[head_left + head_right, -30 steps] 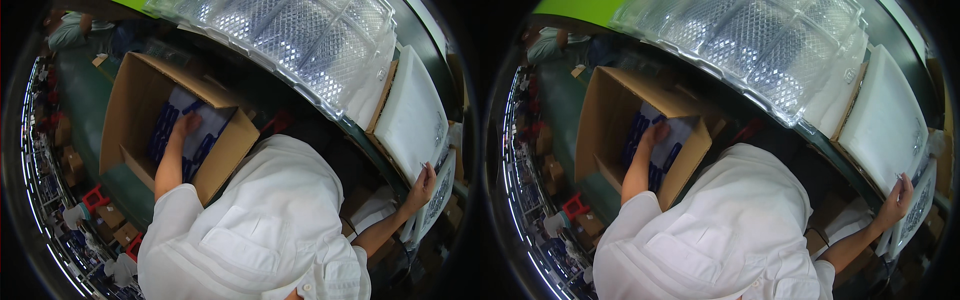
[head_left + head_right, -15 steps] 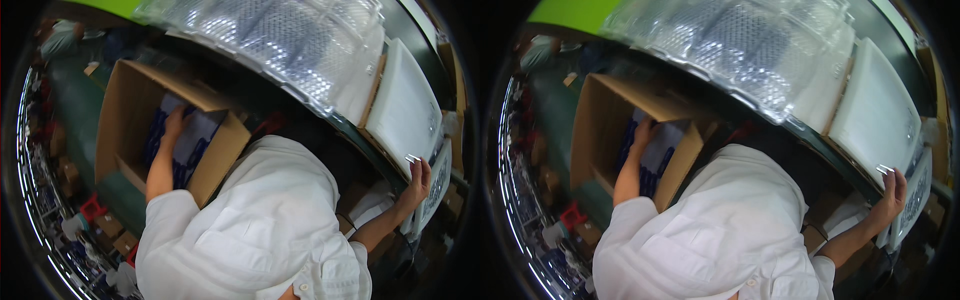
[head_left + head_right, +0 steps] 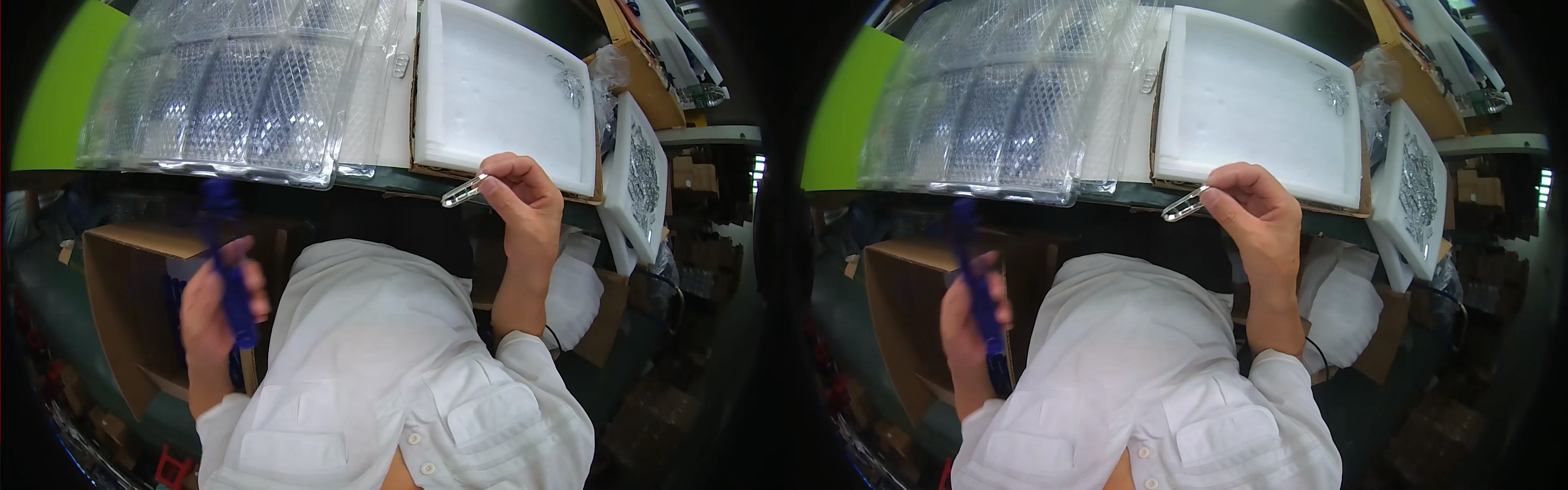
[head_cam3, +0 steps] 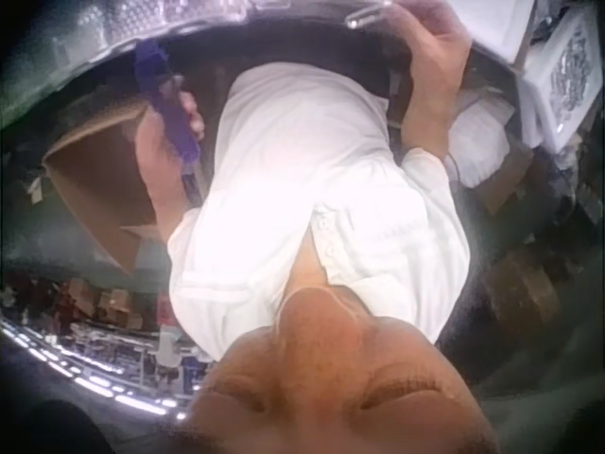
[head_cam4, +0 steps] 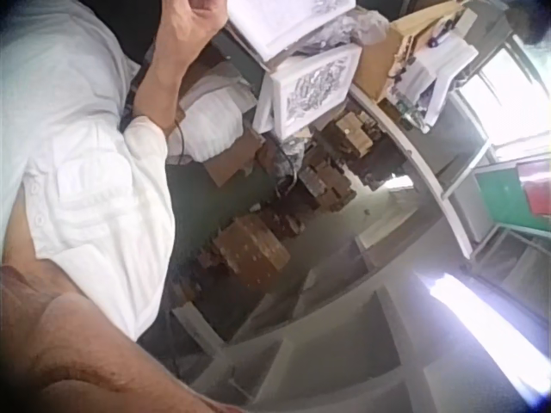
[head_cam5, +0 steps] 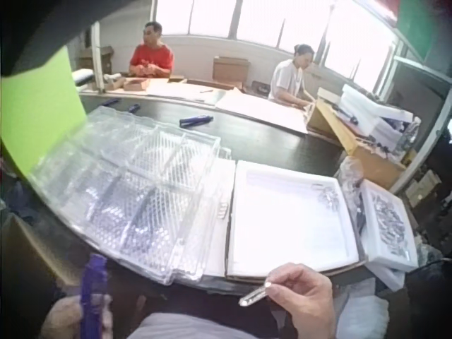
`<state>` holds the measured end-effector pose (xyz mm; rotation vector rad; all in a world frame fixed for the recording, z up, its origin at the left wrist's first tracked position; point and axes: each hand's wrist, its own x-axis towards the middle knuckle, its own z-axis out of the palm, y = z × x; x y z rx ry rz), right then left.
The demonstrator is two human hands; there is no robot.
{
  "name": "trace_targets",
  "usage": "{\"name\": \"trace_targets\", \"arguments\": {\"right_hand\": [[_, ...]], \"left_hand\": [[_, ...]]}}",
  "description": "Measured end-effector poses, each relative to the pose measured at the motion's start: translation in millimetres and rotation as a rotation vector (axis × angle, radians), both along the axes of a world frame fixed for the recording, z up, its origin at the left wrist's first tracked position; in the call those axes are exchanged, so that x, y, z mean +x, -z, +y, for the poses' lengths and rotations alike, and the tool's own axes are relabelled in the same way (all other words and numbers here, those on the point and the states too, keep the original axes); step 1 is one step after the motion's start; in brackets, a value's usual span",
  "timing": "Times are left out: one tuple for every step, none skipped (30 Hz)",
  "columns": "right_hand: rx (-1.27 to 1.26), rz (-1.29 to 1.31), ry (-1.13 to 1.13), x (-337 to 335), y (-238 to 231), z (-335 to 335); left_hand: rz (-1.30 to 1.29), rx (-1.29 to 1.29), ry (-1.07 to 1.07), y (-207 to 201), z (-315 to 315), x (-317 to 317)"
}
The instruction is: The person repeatedly picks up a purple plastic keychain from a cardboard box and inserts a small metal clip into it. They place the assembled keychain on a white foam tray. The person also moves a tray of metal clips and bubble wrap aside to access more parts.
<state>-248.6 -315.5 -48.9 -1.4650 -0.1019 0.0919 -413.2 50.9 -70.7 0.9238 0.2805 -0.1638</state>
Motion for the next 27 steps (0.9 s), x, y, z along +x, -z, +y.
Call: {"name": "trace_targets", "arguments": {"right_hand": [[0.014, -0.051, -0.056, 1.9, -4.5, -1.9], [-0.023, -0.095, -0.044, 0.0, -8.8, 1.0], [-0.064, -0.142, -0.032, -3.7, -13.3, 6.1], [-0.107, -0.19, -0.012, -6.4, -16.6, 8.6], [-0.198, -0.282, -0.019, -7.3, -18.0, 9.5], [-0.291, -0.355, -0.003, -9.4, -20.2, 9.1], [-0.385, -0.426, 0.011, -11.4, -22.2, 10.6], [-0.48, -0.497, 0.023, -13.0, -23.2, 12.6], [-0.503, -0.481, 0.027, -16.1, -22.4, 13.4], [-0.505, -0.452, 0.019, -18.7, -19.7, 13.0], [-0.546, -0.443, 0.019, -20.0, -17.2, 12.0], [-0.584, -0.434, 0.017, -21.2, -14.9, 12.1], [-0.622, -0.442, 0.017, -22.2, -12.7, 11.5], [-0.659, -0.45, 0.015, -22.9, -10.6, 10.9], [-0.693, -0.458, 0.012, -23.6, -9.0, 11.6], [-0.706, -0.46, 0.016, -24.2, -7.7, 12.6], [-0.718, -0.463, 0.02, -24.7, -6.4, 13.6], [-0.732, -0.467, 0.023, -24.6, -5.4, 14.4], [-0.74, -0.473, 0.028, -24.2, -4.0, 16.1], [-0.748, -0.478, 0.033, -23.7, -2.2, 18.1], [-0.76, -0.483, 0.041, -23.4, -1.2, 19.2], [-0.766, -0.491, 0.051, -23.3, -0.3, 19.5], [-0.773, -0.499, 0.062, -23.2, 0.7, 19.8], [-0.778, -0.509, 0.07, -23.2, 2.2, 20.3], [-0.764, -0.497, 0.078, -23.2, 4.2, 19.6], [-0.751, -0.486, 0.087, -23.2, 6.3, 17.9], [-0.738, -0.475, 0.094, -23.1, 7.6, 16.9]], "left_hand": [[0.066, -0.047, 0.125, -8.0, -18.0, 26.2], [0.113, 0.064, 0.199, -12.7, -40.3, 45.3], [0.094, 0.116, 0.318, -12.0, -56.8, 61.9], [0.1, 0.141, 0.421, -16.3, -72.7, 76.0], [0.093, 0.139, 0.48, -15.1, -85.6, 84.4], [0.086, 0.13, 0.557, -11.4, -98.0, 92.0], [0.078, 0.127, 0.583, -7.5, -107.5, 94.3], [0.071, 0.123, 0.608, -3.3, -115.6, 96.2], [0.067, 0.118, 0.637, -0.5, -122.9, 97.3], [0.07, 0.12, 0.652, 0.8, -128.7, 98.5], [0.073, 0.123, 0.665, 1.9, -133.6, 99.6], [0.079, 0.128, 0.674, 2.3, -136.5, 99.9], [0.095, 0.126, 0.678, 0.7, -138.9, 100.6], [0.111, 0.124, 0.681, -2.2, -140.7, 101.5], [0.128, 0.125, 0.682, -3.7, -141.3, 101.7], [0.137, 0.128, 0.679, -2.9, -141.7, 101.4], [0.147, 0.131, 0.675, -2.0, -141.8, 101.1], [0.155, 0.133, 0.671, -1.3, -142.3, 100.9], [0.152, 0.14, 0.668, -0.2, -142.7, 100.1], [0.149, 0.147, 0.666, 1.3, -143.1, 99.0], [0.145, 0.152, 0.666, 2.5, -143.6, 98.8], [0.137, 0.153, 0.66, 3.8, -144.0, 99.1], [0.129, 0.155, 0.653, 5.1, -144.5, 99.8], [0.121, 0.158, 0.644, 6.1, -144.5, 100.2], [0.116, 0.166, 0.634, 6.0, -143.9, 101.3], [0.112, 0.174, 0.624, 5.1, -143.1, 102.8], [0.108, 0.182, 0.613, 5.1, -142.7, 103.7]]}}
